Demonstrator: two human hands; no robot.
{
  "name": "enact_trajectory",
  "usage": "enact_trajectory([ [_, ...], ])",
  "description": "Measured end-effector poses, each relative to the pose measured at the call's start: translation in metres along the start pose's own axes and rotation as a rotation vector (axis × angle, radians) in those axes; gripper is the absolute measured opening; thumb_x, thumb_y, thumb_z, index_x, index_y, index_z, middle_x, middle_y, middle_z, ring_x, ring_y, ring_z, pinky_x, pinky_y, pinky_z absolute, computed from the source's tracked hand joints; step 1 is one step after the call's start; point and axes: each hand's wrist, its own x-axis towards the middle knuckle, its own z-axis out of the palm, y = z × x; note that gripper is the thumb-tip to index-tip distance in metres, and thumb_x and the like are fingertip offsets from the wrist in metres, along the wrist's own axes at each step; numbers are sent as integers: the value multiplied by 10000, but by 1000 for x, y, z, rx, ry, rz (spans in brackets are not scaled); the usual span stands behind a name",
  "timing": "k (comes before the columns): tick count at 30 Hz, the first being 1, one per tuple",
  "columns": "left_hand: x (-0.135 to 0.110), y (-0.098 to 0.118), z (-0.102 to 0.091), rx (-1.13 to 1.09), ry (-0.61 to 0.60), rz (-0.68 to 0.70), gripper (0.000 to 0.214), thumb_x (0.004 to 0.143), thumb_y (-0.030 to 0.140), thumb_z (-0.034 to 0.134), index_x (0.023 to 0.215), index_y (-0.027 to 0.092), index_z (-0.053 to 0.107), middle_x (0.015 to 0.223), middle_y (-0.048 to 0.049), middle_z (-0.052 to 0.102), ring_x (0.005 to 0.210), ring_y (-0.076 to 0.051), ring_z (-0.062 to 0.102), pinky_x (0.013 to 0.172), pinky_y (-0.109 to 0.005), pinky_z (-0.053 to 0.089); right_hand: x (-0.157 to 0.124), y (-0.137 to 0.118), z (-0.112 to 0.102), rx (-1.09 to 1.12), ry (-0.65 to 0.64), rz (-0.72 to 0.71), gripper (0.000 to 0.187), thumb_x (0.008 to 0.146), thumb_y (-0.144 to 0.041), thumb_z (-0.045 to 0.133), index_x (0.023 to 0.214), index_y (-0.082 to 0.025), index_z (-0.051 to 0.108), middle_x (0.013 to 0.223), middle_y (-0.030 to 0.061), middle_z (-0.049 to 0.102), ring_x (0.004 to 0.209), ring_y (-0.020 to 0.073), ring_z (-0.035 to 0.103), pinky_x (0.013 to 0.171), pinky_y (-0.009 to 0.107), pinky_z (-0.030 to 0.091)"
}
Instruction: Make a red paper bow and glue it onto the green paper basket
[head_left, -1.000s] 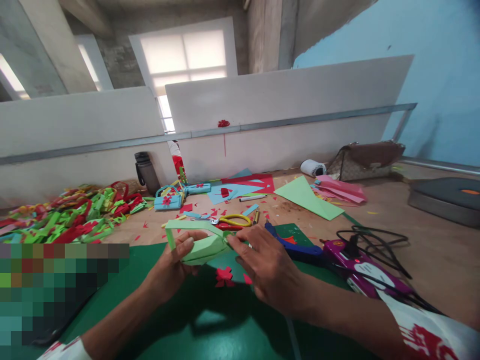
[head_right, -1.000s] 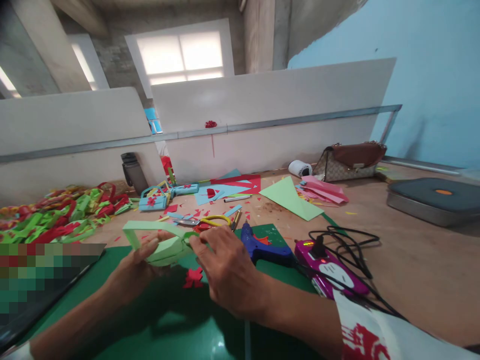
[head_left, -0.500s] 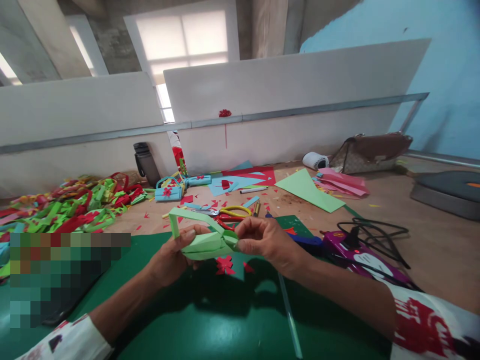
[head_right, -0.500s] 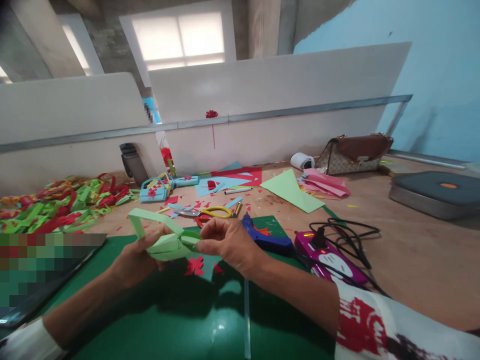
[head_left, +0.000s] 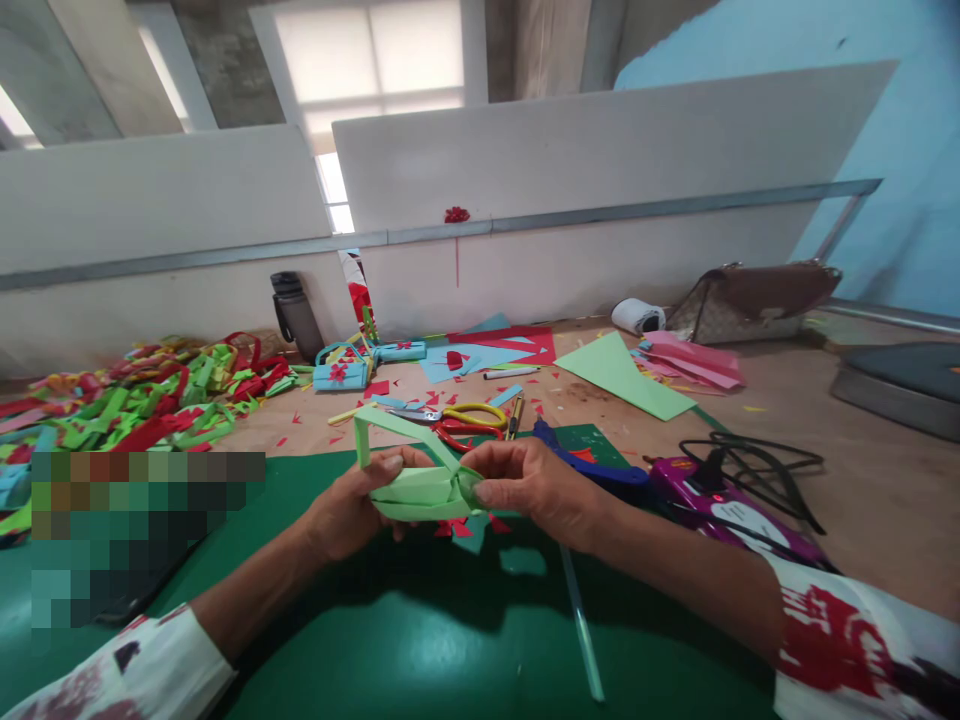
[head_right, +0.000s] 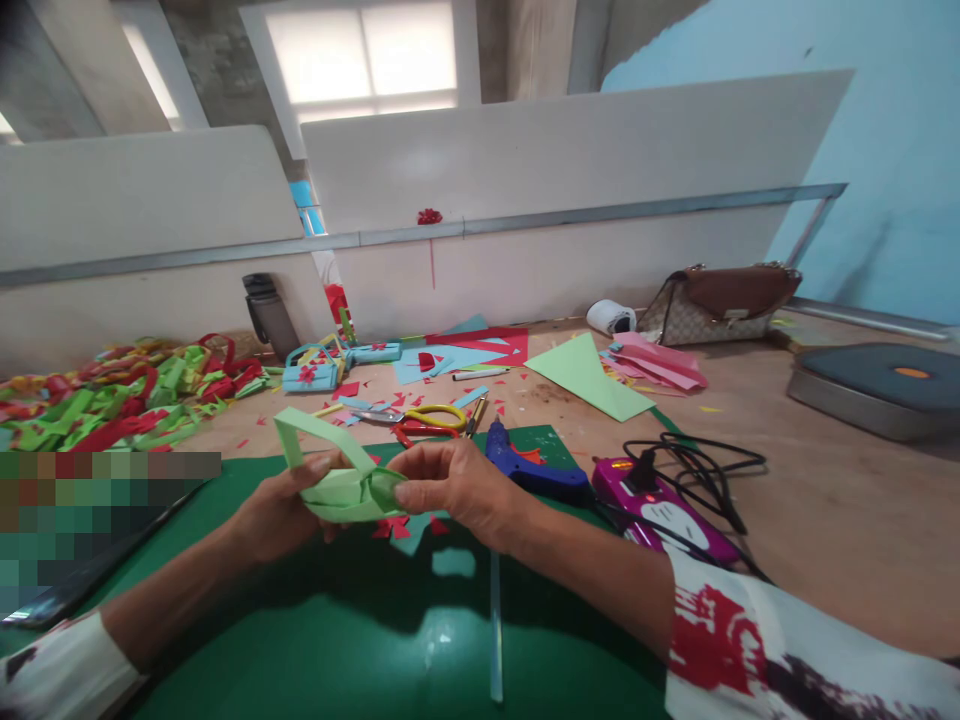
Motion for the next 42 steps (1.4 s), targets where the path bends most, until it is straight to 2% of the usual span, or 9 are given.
enact_trajectory([
  [10, 1, -3, 1, 3, -16, 0, 408, 724, 481, 676, 899, 113, 653, 697, -71, 661, 556, -165, 622, 400, -191, 479, -1, -3, 4, -62, 51, -25, 342, 535, -391, 843, 718, -167, 663, 639, -40, 641, 585, 82, 569, 588, 229, 443],
  [23, 0, -3, 7, -1, -22, -10, 399, 750, 477, 642, 917, 114, 633, 710, -83, 675, 582, -174, 637, 412, -183, 466, -3, -5, 6, -94, 76, -53, 376, 547, -427, 831, 715, -154, 636, 624, -39, 627, 568, 74, 555, 555, 214, 428],
  [30, 0, -5, 7, 10, -39, -14, 412, 755, 485, 618, 930, 111, 614, 730, -104, 688, 608, -190, 647, 421, -190, 460, -3, -4, 6, -103, 20, -68, 348, 585, -411, 817, 725, -156, 625, 608, -40, 630, 519, 66, 537, 502, 205, 415],
  [42, -2, -1, 12, 11, -20, -58, 390, 762, 478, 624, 916, 121, 600, 709, -123, 691, 568, -185, 627, 419, -201, 454, -3, -2, 5, -132, 62, -93, 415, 569, -501, 806, 705, -151, 630, 604, -36, 597, 549, 74, 516, 531, 215, 401],
])
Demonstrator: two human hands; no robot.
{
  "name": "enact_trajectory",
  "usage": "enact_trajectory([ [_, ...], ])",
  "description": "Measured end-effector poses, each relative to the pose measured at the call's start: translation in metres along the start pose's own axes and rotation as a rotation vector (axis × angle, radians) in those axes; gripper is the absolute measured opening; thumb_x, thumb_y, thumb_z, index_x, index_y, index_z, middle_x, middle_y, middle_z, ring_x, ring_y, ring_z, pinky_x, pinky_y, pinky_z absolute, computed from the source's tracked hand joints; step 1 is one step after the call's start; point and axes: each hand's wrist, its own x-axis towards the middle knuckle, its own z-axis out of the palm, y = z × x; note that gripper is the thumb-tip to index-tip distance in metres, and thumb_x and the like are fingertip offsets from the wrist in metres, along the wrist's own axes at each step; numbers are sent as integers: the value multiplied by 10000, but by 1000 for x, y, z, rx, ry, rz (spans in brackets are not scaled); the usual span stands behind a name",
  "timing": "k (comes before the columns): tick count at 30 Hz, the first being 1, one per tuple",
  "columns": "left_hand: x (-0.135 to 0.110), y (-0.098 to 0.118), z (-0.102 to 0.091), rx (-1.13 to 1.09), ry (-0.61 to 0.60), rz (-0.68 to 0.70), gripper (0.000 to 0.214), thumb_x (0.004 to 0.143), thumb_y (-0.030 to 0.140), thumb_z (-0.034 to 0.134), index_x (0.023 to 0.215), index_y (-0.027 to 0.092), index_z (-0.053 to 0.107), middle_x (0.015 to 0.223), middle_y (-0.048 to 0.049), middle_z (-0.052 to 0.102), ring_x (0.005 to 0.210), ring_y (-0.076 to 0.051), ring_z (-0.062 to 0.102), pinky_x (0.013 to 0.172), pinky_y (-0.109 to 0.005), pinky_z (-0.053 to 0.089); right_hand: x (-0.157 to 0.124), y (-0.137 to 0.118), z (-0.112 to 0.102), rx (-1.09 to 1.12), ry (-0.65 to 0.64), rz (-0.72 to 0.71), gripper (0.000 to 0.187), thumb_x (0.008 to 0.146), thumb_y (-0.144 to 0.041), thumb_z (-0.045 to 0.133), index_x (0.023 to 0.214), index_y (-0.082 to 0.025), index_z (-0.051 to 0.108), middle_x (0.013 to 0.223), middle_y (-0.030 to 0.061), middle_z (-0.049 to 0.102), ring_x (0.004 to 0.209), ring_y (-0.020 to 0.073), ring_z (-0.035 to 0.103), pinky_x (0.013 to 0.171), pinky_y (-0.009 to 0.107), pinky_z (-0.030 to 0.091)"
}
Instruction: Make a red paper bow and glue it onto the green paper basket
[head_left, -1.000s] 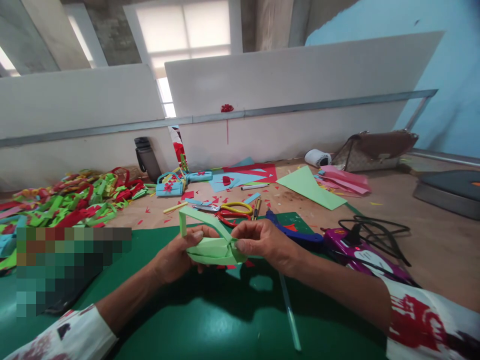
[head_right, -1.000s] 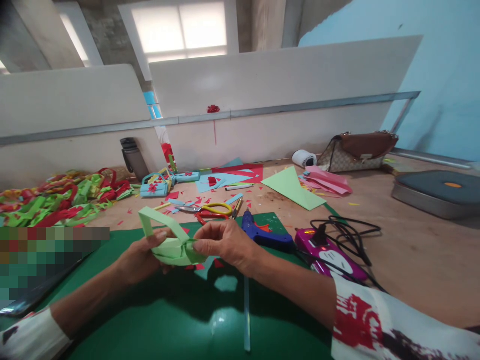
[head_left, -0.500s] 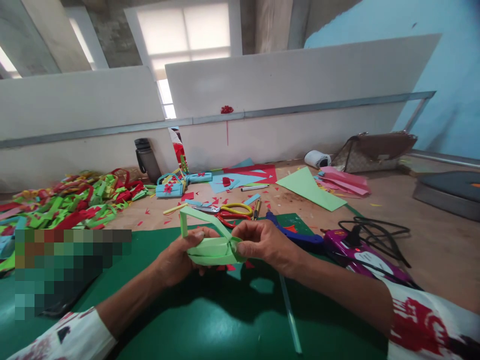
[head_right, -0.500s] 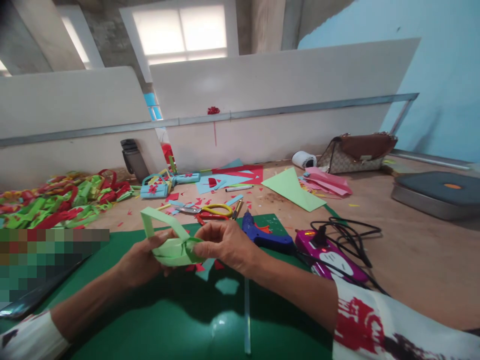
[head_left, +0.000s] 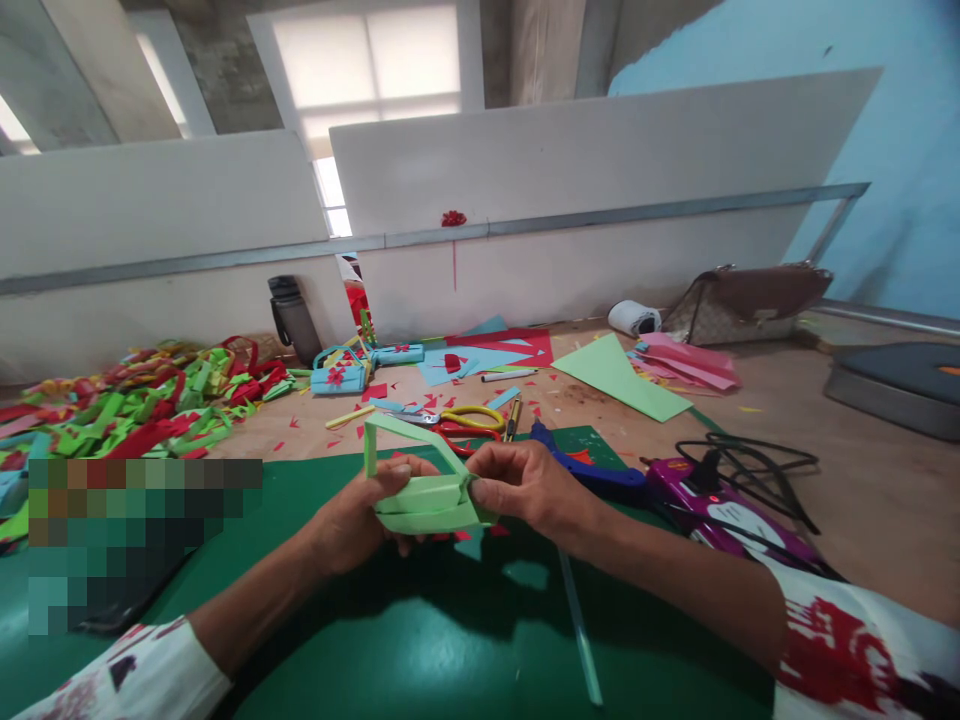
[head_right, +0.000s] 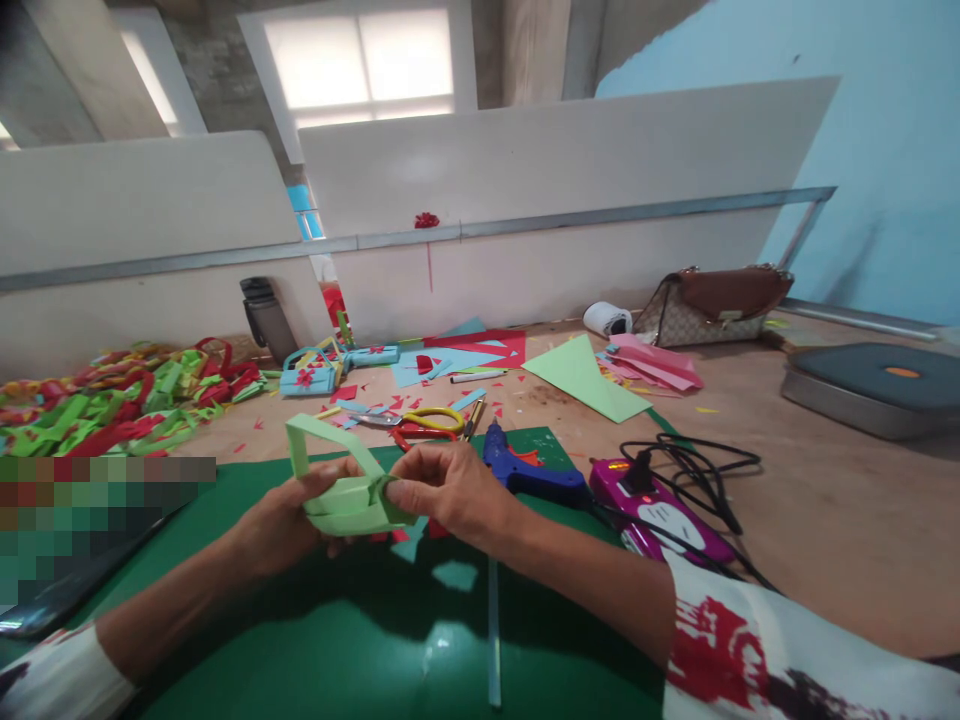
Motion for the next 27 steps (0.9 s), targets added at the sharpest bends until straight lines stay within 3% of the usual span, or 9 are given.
enact_trajectory([
  [5, 1, -3, -5, -100, 61, -1, 401, 741, 463, 655, 958, 133, 586, 672, -76, 663, 534, -178, 616, 399, -210, 464, 1, 2, -3, 72, 21, 2, 368, 667, -501, 755, 774, -163, 656, 664, -35, 607, 591, 70, 527, 579, 211, 429],
  [12, 1, -3, -6, -177, 78, 5, 385, 728, 425, 680, 949, 121, 599, 688, -90, 660, 547, -186, 617, 411, -222, 467, 5, 9, -6, 171, 14, 58, 421, 617, -457, 807, 869, -158, 649, 787, 2, 661, 693, 109, 615, 714, 281, 495],
  [27, 1, -3, 0, -173, 106, 31, 315, 796, 374, 620, 965, 109, 616, 675, -82, 647, 548, -179, 608, 414, -219, 476, 3, 7, -4, 169, 50, -6, 360, 645, -434, 791, 855, -167, 673, 794, -6, 657, 681, 96, 608, 672, 249, 507],
])
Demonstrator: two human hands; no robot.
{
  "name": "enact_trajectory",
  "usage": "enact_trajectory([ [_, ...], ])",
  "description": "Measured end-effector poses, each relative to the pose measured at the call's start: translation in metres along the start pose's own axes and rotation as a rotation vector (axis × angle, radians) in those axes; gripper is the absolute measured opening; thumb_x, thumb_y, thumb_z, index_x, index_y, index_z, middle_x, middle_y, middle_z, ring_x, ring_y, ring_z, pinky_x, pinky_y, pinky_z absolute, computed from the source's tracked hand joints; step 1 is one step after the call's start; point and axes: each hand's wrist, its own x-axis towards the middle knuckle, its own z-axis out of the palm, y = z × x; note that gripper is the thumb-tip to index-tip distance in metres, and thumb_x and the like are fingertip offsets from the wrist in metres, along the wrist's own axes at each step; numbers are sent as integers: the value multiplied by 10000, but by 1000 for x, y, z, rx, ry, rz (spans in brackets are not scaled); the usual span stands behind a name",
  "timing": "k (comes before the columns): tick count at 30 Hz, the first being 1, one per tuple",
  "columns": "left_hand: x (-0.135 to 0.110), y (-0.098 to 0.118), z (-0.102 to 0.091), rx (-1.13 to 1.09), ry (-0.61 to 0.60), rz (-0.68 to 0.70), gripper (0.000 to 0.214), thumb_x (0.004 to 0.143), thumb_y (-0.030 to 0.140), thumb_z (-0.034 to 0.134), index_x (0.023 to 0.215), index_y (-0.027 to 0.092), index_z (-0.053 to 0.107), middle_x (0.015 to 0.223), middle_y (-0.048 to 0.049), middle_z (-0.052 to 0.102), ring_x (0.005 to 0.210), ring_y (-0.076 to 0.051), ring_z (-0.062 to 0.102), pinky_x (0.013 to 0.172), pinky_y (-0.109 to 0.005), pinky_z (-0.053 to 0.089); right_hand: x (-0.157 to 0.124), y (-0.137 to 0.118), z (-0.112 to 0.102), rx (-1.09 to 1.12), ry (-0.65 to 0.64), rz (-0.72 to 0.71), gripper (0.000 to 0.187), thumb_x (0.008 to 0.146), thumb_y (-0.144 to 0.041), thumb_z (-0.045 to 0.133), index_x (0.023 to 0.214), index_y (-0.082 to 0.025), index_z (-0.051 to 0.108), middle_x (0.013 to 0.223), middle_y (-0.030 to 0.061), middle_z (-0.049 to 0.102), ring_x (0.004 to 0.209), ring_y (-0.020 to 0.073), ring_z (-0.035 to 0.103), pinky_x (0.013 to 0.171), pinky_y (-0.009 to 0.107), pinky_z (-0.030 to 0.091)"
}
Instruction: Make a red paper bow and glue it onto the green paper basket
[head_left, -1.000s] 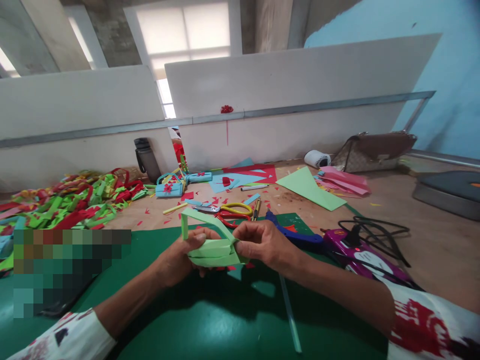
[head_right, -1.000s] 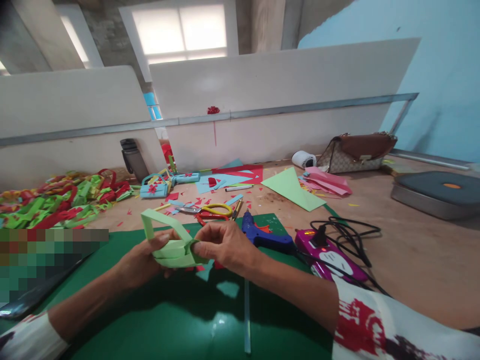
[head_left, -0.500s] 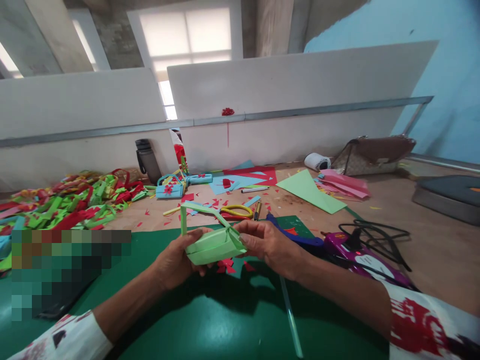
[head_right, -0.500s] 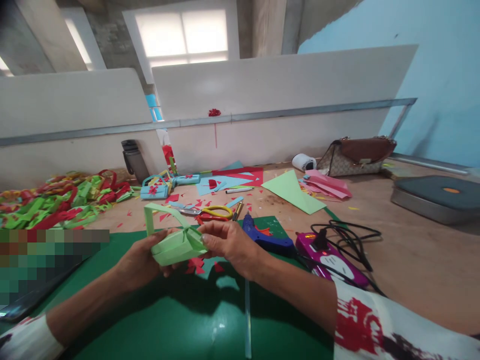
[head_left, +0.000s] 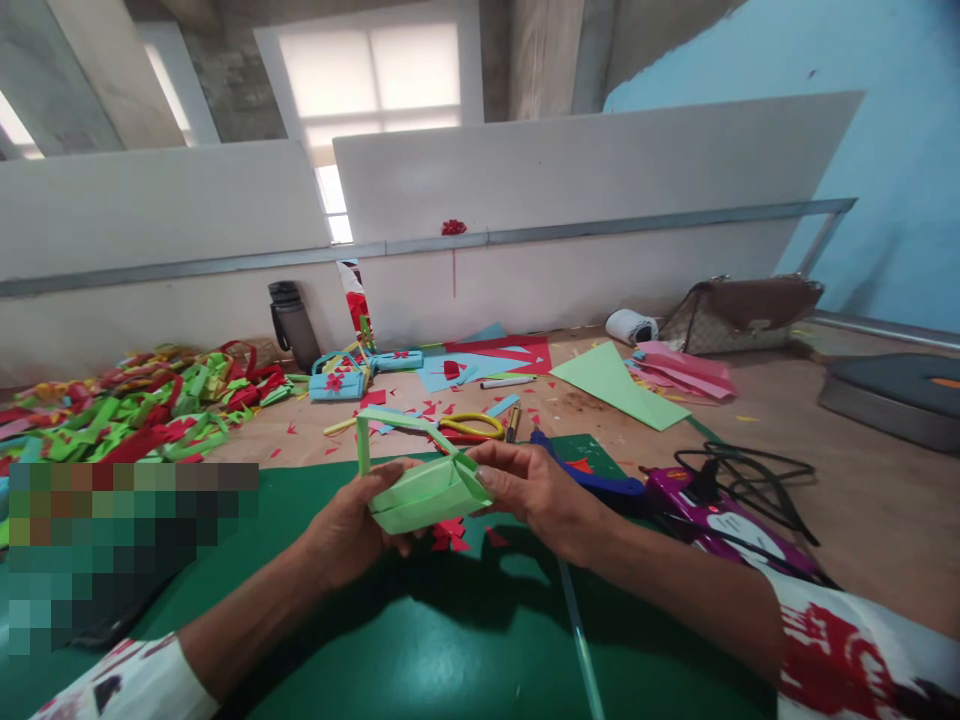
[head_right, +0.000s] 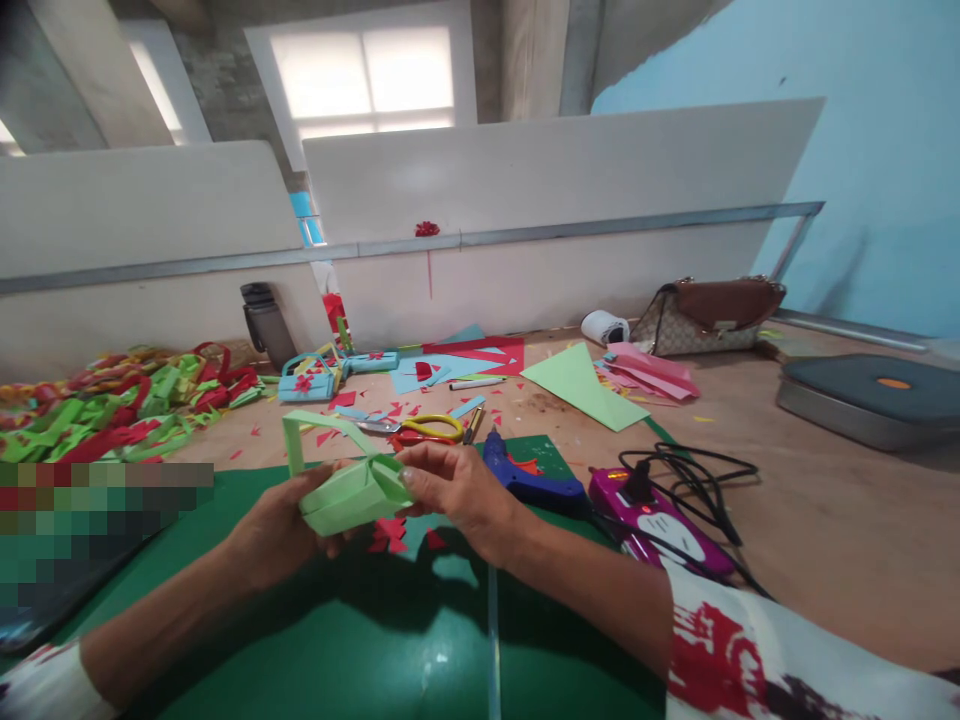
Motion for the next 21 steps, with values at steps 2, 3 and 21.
enact_trajectory([
  [2, 0, 0, 0, -2, 8, -3, 328, 807, 377, 611, 984, 101, 619, 673, -83, 643, 542, -177, 603, 417, -221, 475, 0, 0, 1, 13, -8, -4, 376, 646, -456, 785, 864, -170, 672, 798, -7, 657, 686, 100, 615, 667, 253, 516],
  [3, 0, 0, -1, -3, 15, -2, 333, 809, 379, 610, 988, 98, 619, 670, -84, 641, 537, -176, 600, 417, -223, 474, 0, 0, 1, 19, -9, -1, 381, 639, -456, 790, 866, -173, 673, 798, -8, 659, 687, 101, 617, 665, 251, 519],
  [21, -3, -6, 7, -23, 40, -45, 422, 812, 474, 600, 996, 94, 612, 695, -113, 663, 589, -210, 634, 478, -265, 513, -2, -1, 0, -252, 103, -211, 335, 713, -431, 735, 920, -185, 641, 809, 8, 651, 730, 129, 593, 687, 273, 484],
])
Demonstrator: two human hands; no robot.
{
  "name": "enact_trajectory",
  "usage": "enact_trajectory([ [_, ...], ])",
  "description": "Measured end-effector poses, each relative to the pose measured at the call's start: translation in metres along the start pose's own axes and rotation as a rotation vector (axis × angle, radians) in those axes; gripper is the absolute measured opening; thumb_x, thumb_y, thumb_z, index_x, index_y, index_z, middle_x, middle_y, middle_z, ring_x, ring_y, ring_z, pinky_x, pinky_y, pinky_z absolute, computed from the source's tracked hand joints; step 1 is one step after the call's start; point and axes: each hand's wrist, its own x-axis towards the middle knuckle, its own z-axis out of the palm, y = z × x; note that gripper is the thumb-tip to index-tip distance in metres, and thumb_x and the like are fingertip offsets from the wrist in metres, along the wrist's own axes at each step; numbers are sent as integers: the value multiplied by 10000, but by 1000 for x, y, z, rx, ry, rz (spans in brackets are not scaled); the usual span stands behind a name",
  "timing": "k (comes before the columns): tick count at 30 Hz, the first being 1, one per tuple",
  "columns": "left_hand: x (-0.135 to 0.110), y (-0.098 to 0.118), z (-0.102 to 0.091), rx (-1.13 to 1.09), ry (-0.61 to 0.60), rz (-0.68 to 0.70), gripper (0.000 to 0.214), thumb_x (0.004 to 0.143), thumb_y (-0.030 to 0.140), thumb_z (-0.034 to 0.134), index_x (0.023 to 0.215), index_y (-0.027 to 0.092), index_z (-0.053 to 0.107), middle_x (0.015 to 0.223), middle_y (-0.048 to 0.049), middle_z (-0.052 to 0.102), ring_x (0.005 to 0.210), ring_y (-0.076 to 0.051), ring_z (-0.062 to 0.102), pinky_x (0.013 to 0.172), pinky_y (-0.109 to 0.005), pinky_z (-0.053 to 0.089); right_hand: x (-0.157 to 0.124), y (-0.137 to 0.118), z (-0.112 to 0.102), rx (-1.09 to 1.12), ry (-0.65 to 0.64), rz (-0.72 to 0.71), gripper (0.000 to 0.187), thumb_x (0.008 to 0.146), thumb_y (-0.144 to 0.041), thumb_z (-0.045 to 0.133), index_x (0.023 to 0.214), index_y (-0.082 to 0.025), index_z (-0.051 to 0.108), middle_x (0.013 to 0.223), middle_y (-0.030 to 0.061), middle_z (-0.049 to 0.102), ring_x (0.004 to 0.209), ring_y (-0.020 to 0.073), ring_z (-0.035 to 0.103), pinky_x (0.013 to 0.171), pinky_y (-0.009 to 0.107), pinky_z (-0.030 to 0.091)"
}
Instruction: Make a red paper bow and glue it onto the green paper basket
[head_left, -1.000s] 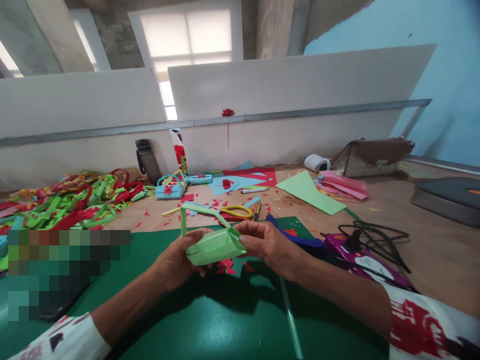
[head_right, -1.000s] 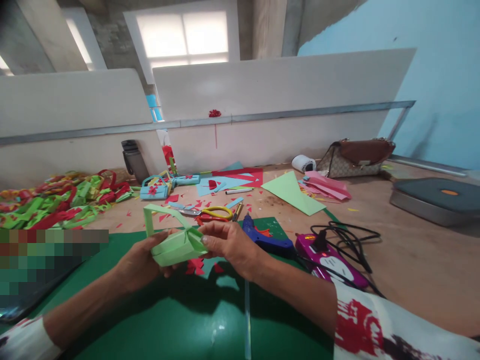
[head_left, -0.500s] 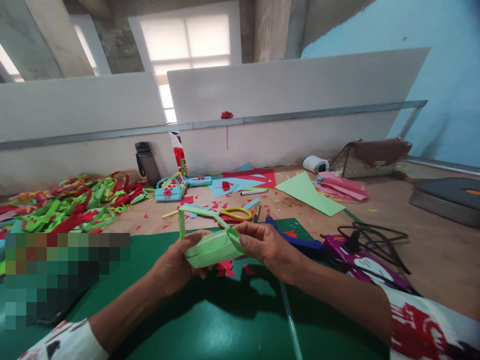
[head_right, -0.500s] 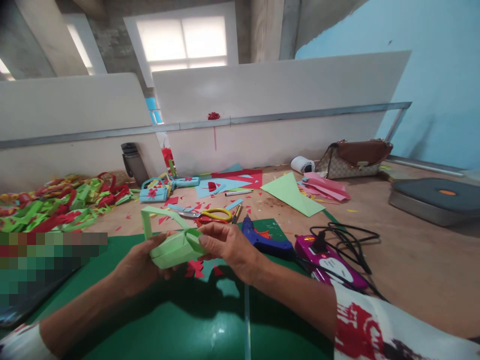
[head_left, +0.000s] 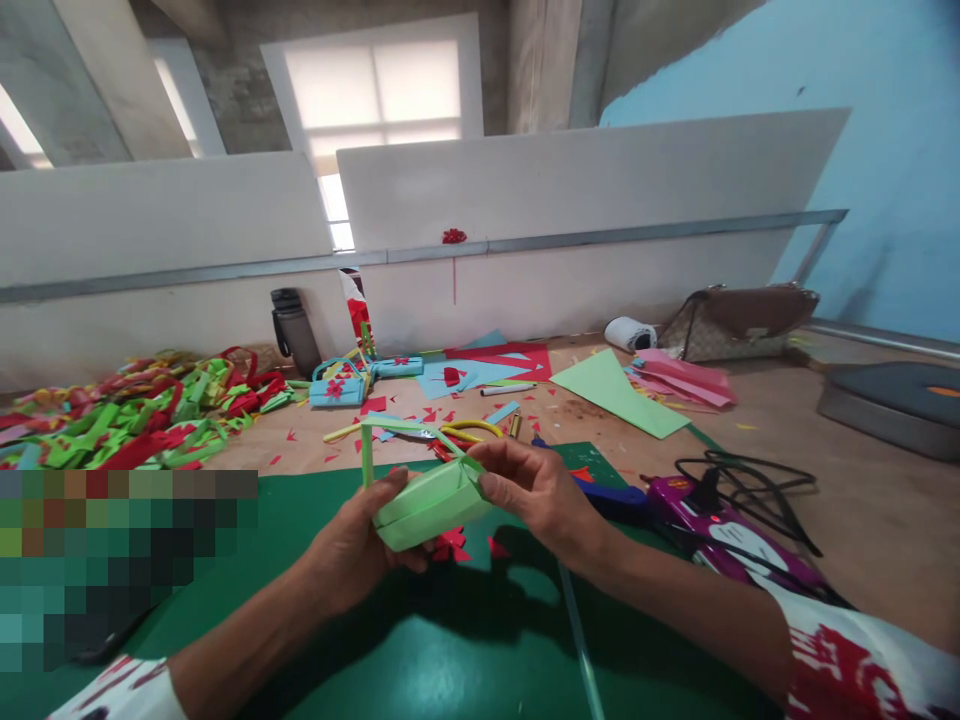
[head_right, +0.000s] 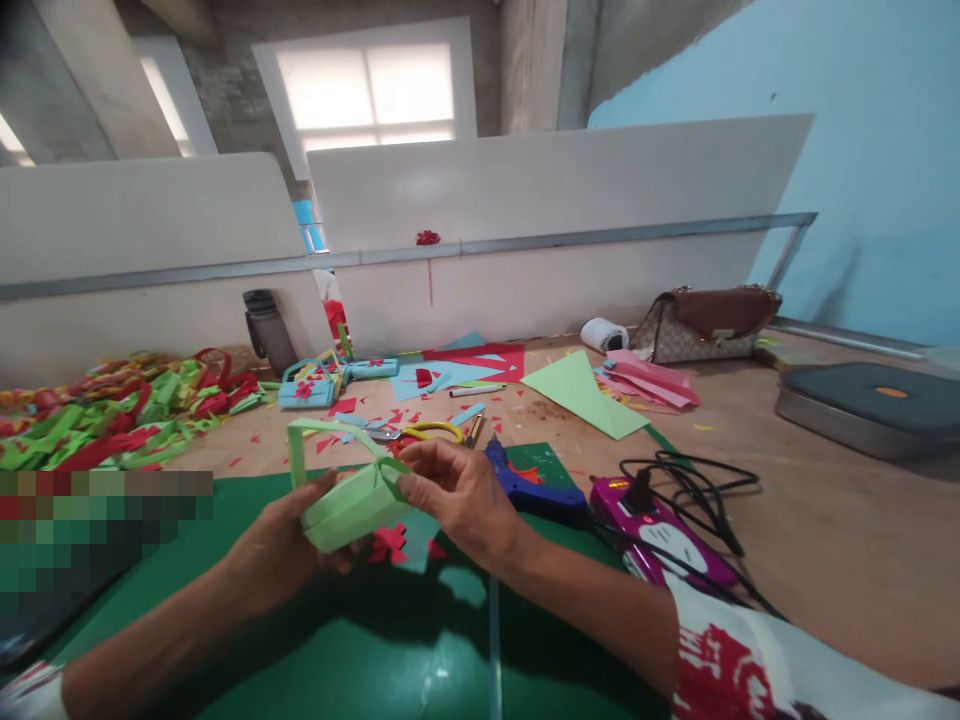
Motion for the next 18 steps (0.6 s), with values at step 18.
enact_trajectory([
  [18, -4, 23, 0, -39, 251, 3, 250, 904, 335, 518, 1051, 135, 545, 711, -62, 640, 515, -158, 609, 388, -208, 467, 8, -20, -15, -275, 122, -148, 232, 850, -404, 580, 928, -191, 630, 736, 4, 632, 695, 143, 598, 677, 298, 494],
])
